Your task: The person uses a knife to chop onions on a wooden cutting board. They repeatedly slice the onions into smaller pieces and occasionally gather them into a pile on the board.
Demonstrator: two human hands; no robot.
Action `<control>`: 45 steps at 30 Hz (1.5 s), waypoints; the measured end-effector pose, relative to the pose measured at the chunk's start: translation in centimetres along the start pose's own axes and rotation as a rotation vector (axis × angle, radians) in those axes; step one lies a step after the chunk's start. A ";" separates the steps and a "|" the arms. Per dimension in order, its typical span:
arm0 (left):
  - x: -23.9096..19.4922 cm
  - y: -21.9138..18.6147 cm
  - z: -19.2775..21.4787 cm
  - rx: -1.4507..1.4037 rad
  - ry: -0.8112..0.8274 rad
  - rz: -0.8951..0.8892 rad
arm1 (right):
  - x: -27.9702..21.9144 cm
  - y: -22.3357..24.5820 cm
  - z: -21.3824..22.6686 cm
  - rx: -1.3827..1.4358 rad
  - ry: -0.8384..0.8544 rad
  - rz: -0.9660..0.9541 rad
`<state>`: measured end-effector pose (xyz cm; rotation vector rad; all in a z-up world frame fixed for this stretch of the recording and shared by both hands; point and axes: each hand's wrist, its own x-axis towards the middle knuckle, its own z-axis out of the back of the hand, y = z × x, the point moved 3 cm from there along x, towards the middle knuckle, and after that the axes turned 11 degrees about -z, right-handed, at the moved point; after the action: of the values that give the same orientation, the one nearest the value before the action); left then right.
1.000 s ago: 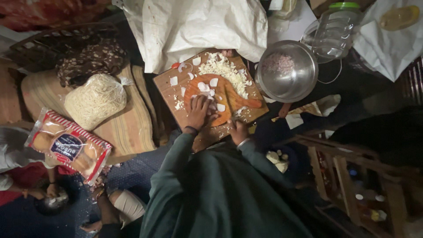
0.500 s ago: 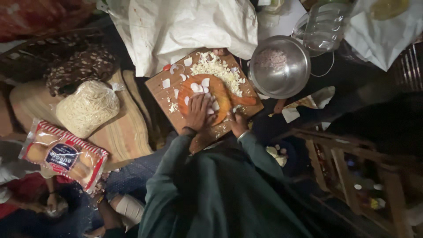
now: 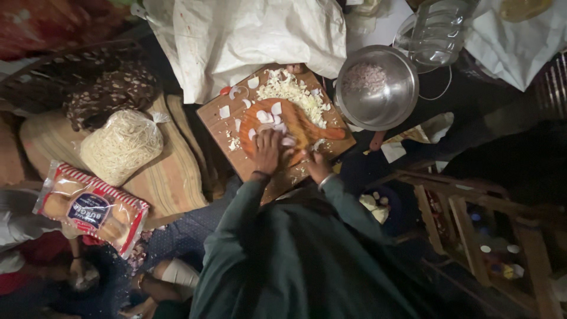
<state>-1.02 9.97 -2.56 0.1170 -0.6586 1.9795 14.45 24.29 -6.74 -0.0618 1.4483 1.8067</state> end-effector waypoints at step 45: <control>7.8 0.4 4.7 -0.273 -0.089 0.025 | -7.9 -6.0 1.5 0.365 0.233 -0.542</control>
<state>-6.14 13.67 4.02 0.0306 -0.9860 1.8963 24.02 21.33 -7.09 -0.4466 1.7019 1.1100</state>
